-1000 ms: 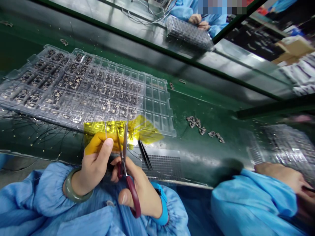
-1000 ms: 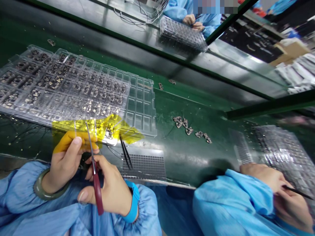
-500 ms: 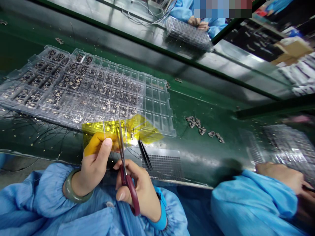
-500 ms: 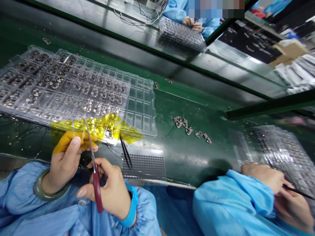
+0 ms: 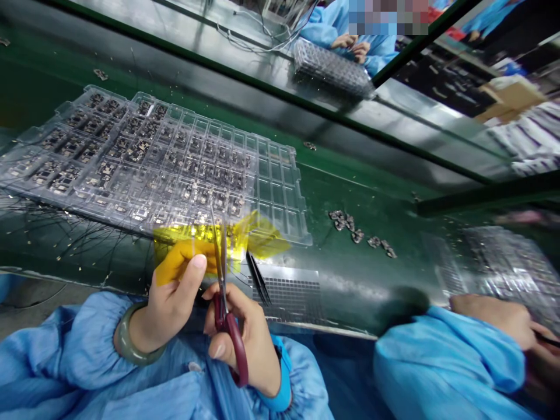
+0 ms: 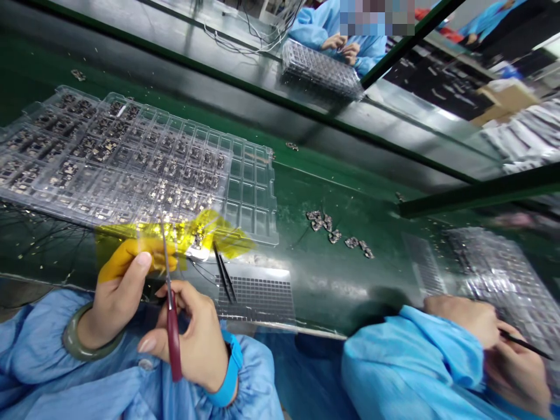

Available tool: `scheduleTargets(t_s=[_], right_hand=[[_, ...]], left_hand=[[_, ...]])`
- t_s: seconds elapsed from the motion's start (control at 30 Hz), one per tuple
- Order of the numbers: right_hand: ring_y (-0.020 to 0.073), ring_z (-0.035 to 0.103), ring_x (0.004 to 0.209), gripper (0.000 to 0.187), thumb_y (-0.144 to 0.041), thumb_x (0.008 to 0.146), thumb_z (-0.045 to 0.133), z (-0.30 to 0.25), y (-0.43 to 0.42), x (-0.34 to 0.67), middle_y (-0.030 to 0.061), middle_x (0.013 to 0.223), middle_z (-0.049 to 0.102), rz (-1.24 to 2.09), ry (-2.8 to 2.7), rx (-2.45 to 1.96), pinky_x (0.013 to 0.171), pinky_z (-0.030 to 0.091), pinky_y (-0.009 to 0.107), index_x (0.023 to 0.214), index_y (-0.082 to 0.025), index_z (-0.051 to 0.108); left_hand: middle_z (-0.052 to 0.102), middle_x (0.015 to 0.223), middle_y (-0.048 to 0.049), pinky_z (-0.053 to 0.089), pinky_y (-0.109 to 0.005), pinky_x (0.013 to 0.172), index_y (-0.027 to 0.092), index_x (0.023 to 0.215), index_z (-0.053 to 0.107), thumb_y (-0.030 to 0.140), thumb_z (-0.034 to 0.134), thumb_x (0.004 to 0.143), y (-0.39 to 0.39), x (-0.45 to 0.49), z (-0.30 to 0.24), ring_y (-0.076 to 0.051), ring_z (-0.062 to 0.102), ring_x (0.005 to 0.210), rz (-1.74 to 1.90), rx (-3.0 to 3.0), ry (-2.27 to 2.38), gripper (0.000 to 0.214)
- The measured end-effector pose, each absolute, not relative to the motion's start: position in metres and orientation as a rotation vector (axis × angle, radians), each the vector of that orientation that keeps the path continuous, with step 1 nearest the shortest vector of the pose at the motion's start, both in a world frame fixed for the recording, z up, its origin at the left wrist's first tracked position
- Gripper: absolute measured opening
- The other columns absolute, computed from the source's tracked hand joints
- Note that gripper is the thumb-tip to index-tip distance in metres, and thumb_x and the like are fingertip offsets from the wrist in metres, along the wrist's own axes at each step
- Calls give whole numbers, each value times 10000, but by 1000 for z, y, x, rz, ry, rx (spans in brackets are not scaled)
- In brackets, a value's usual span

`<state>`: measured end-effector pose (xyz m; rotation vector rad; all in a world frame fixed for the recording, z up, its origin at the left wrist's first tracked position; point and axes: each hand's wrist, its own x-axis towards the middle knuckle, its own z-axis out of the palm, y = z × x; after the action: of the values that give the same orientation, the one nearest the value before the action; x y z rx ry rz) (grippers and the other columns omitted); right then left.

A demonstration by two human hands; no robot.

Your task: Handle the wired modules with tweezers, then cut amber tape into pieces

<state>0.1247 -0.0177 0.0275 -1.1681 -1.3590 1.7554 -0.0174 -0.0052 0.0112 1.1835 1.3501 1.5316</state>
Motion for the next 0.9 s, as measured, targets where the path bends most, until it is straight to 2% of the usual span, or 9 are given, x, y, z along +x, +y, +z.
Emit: scheduleTargets(t_s=[0.1,0.3,0.53,0.73,0.9], right_hand=[[119,451,520,765,-777,558,735,28,-16,123,-26,584,558,1768,-1356,-1179,518,387,247,979,-151,609],[100,401,464,708,-737,527,786,26,-17,123,-44,529,527,1784,-1302,-1236,456,316,234,900,-157,625],[120,464,517,770,-778,531,748,33,-16,122,-20,585,567,1769,-1308,-1166,501,380,241,950,-146,620],[105,420,490,721,-760,533,763,33,-16,120,-34,559,542,1746,-1262,-1208,468,344,230,898,-151,635],[107,423,485,705,-753,536,769,32,-16,119,-28,561,552,1749,-1238,-1198,460,335,229,887,-157,630]], left_hand=[[700,767,6,544,-234,711,208,854,662,306,533,954,-7,-18,13,-136,671,718,1526,1222,1359,190],[692,774,-6,545,-252,732,205,843,666,316,539,950,-9,-18,10,-146,662,732,1498,1189,1374,200],[732,837,-25,556,-238,734,219,913,694,302,511,961,-13,-16,13,-154,676,767,1462,1259,1309,207],[753,861,-19,564,-219,737,232,930,696,280,509,963,-16,-14,13,-144,689,765,1474,1263,1278,196],[755,860,-43,579,-257,734,216,909,703,312,519,955,-16,-14,11,-169,691,768,1446,1233,1296,212]])
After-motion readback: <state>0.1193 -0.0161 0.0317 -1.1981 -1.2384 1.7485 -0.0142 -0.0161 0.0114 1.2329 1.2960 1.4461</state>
